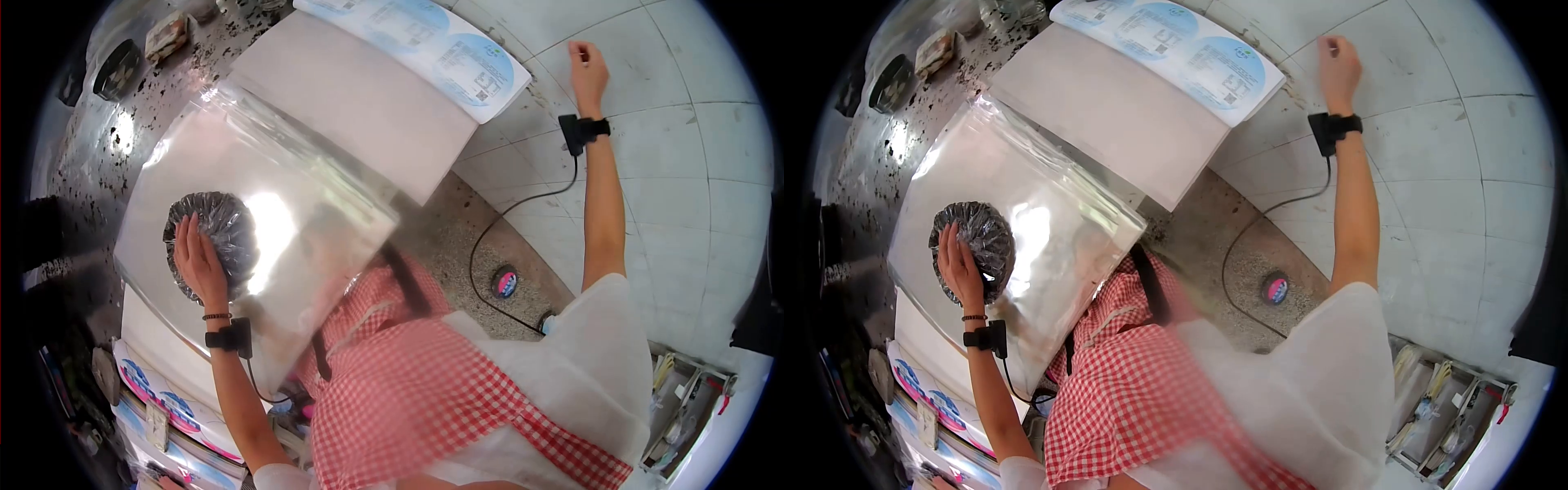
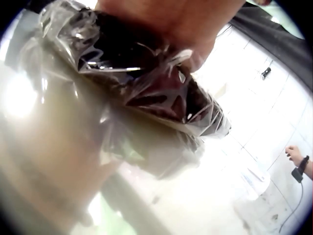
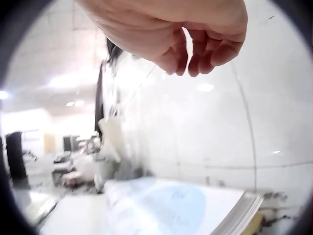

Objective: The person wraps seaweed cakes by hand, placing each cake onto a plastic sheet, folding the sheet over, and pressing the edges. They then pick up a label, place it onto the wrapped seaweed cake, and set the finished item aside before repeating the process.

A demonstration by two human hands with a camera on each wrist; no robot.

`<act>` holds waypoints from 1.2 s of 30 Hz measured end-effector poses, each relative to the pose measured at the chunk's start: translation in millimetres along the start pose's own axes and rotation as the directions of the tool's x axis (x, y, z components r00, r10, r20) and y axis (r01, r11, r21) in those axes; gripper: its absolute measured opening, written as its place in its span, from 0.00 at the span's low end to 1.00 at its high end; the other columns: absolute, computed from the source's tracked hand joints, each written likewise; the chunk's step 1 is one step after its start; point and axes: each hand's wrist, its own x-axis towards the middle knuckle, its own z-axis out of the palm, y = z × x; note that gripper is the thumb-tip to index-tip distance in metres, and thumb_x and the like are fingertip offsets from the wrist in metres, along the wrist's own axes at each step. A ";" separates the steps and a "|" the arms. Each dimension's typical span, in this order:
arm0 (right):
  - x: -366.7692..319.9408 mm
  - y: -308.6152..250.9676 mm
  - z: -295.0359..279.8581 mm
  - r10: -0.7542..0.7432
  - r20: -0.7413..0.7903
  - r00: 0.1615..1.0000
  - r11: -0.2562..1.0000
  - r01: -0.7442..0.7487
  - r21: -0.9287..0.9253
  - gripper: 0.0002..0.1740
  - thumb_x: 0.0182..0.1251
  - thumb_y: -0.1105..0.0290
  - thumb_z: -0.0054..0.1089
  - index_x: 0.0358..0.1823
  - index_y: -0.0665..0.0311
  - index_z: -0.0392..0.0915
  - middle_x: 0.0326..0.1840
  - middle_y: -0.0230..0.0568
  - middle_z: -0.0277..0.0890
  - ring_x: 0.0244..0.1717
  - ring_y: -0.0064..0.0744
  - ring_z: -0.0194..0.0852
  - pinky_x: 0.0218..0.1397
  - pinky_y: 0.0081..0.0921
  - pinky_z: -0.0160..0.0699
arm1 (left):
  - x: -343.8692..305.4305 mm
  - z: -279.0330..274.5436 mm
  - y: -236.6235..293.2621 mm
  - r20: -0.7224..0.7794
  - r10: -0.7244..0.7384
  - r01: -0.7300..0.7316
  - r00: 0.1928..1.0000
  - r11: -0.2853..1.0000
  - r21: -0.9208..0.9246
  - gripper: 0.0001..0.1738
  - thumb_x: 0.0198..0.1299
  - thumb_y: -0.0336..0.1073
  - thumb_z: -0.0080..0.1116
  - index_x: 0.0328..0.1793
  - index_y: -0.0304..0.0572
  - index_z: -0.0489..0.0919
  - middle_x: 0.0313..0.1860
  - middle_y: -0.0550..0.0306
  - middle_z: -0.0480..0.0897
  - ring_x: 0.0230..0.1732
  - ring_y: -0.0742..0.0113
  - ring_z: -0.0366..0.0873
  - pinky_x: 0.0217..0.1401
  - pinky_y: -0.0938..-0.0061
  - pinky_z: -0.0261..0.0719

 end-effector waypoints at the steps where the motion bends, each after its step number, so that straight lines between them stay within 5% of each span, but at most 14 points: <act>1: -19.1 -11.5 18.0 -0.095 0.050 0.994 0.994 0.092 0.050 0.16 0.61 0.59 0.66 0.42 0.62 0.79 0.44 0.43 0.78 0.51 0.38 0.75 0.53 0.32 0.72 | -0.5 0.0 -0.1 -0.006 -0.001 0.001 1.000 1.000 -0.009 0.20 0.71 0.35 0.49 0.67 0.45 0.74 0.66 0.54 0.75 0.70 0.54 0.67 0.72 0.60 0.59; 5: -101.9 -77.0 87.8 -0.577 0.315 0.754 0.682 0.657 -0.321 0.23 0.50 0.59 0.74 0.44 0.61 0.77 0.44 0.38 0.75 0.51 0.42 0.73 0.52 0.40 0.72 | -5.5 6.7 -2.3 -0.089 -0.074 0.060 0.993 0.987 -0.149 0.22 0.69 0.35 0.52 0.68 0.40 0.71 0.64 0.51 0.76 0.69 0.53 0.68 0.71 0.60 0.61; 8: -73.4 -23.0 107.9 -0.531 0.305 0.791 0.715 0.611 -0.339 0.19 0.52 0.60 0.73 0.39 0.62 0.78 0.41 0.37 0.75 0.46 0.40 0.74 0.46 0.37 0.72 | -3.9 5.4 0.4 -0.111 -0.098 0.079 0.989 0.984 -0.162 0.21 0.67 0.35 0.54 0.64 0.39 0.72 0.63 0.48 0.76 0.67 0.51 0.70 0.69 0.60 0.63; 11: -6.9 -8.8 37.6 0.113 0.272 0.956 0.984 -0.070 -0.162 0.18 0.58 0.56 0.67 0.36 0.65 0.82 0.34 0.46 0.82 0.37 0.43 0.79 0.43 0.37 0.75 | -1.2 -1.1 4.8 -0.058 -0.062 0.057 0.996 0.994 -0.089 0.15 0.66 0.34 0.56 0.56 0.37 0.74 0.65 0.45 0.74 0.66 0.46 0.70 0.67 0.57 0.65; 14: 48.2 66.6 -34.3 -0.006 -0.286 0.958 0.962 -0.073 -0.264 0.21 0.60 0.54 0.66 0.30 0.68 0.78 0.28 0.43 0.81 0.30 0.38 0.77 0.37 0.35 0.74 | -2.7 1.9 3.5 -0.094 -0.068 0.063 0.993 0.996 -0.058 0.11 0.65 0.34 0.56 0.50 0.36 0.74 0.67 0.42 0.72 0.65 0.43 0.70 0.66 0.57 0.67; 15: 55.7 64.8 -55.1 0.099 -0.268 0.958 0.965 -0.158 -0.209 0.21 0.63 0.56 0.66 0.33 0.70 0.75 0.31 0.44 0.81 0.28 0.35 0.75 0.36 0.34 0.77 | -1.0 0.7 10.0 -0.131 -0.084 0.080 0.988 0.996 -0.040 0.11 0.64 0.34 0.57 0.48 0.35 0.74 0.69 0.39 0.69 0.65 0.41 0.69 0.65 0.56 0.68; 16: 37.1 2.3 -47.6 0.270 -0.270 0.924 0.932 -0.180 0.315 0.17 0.69 0.62 0.62 0.36 0.71 0.72 0.39 0.44 0.79 0.32 0.30 0.74 0.38 0.32 0.81 | -1.1 0.3 11.3 -0.160 -0.062 0.062 0.985 0.998 -0.004 0.11 0.63 0.33 0.58 0.47 0.34 0.74 0.70 0.36 0.66 0.65 0.39 0.68 0.65 0.56 0.69; 19: -47.9 -162.5 19.6 0.130 0.021 0.991 0.526 -0.086 0.846 0.16 0.73 0.64 0.56 0.47 0.73 0.73 0.50 0.48 0.75 0.43 0.31 0.74 0.49 0.33 0.82 | 1.0 -2.3 11.8 -0.156 -0.011 0.018 0.988 0.999 0.037 0.10 0.59 0.29 0.59 0.45 0.36 0.74 0.65 0.41 0.73 0.70 0.39 0.65 0.71 0.51 0.63; 22: -151.4 -240.2 126.6 -0.252 0.141 0.957 0.785 0.116 0.609 0.21 0.75 0.62 0.53 0.56 0.76 0.71 0.50 0.49 0.78 0.45 0.39 0.77 0.51 0.36 0.74 | -2.6 -0.4 16.6 -0.084 -0.120 0.137 0.989 0.964 0.227 0.20 0.62 0.38 0.59 0.58 0.41 0.75 0.67 0.53 0.74 0.73 0.51 0.64 0.73 0.48 0.58; 23: -175.3 -279.8 140.7 -0.454 0.187 0.871 0.735 0.248 0.631 0.19 0.72 0.66 0.53 0.58 0.72 0.72 0.56 0.50 0.74 0.52 0.42 0.72 0.57 0.37 0.71 | -1.5 -6.6 27.8 -0.041 -0.223 0.226 0.974 0.944 0.241 0.27 0.67 0.41 0.55 0.71 0.49 0.67 0.71 0.58 0.71 0.75 0.59 0.61 0.76 0.52 0.50; 26: -231.5 -351.1 168.7 -0.818 0.205 0.537 0.480 0.442 0.758 0.28 0.61 0.79 0.54 0.65 0.60 0.73 0.74 0.54 0.59 0.74 0.53 0.57 0.74 0.39 0.62 | -5.1 2.3 27.6 -0.132 -0.169 0.188 0.977 0.971 0.148 0.22 0.68 0.41 0.53 0.66 0.47 0.74 0.68 0.54 0.73 0.74 0.55 0.63 0.74 0.55 0.57; 30: -262.8 -374.0 189.7 -0.880 0.269 0.390 0.440 0.461 0.770 0.28 0.64 0.76 0.49 0.64 0.44 0.76 0.74 0.52 0.60 0.74 0.52 0.58 0.73 0.36 0.65 | -17.2 8.0 20.0 0.068 -0.377 0.382 0.924 0.892 -0.242 0.17 0.63 0.37 0.54 0.56 0.44 0.80 0.54 0.52 0.83 0.54 0.47 0.77 0.60 0.57 0.69; 33: -261.2 -375.9 194.0 -0.890 0.281 0.358 0.440 0.519 0.733 0.28 0.63 0.77 0.49 0.65 0.44 0.75 0.74 0.52 0.60 0.74 0.51 0.59 0.71 0.35 0.68 | -19.6 8.5 15.9 0.206 -0.424 0.460 0.882 0.869 -0.180 0.19 0.65 0.39 0.53 0.61 0.46 0.78 0.59 0.52 0.80 0.60 0.50 0.75 0.64 0.59 0.67; 36: -262.6 -371.6 199.3 -0.916 0.274 0.293 0.395 0.546 0.738 0.29 0.61 0.76 0.52 0.65 0.46 0.74 0.73 0.52 0.61 0.73 0.49 0.61 0.69 0.35 0.71 | -43.7 33.9 6.8 -0.023 -0.280 0.270 0.960 0.942 -0.201 0.21 0.64 0.42 0.54 0.60 0.45 0.77 0.60 0.52 0.79 0.62 0.54 0.73 0.65 0.62 0.70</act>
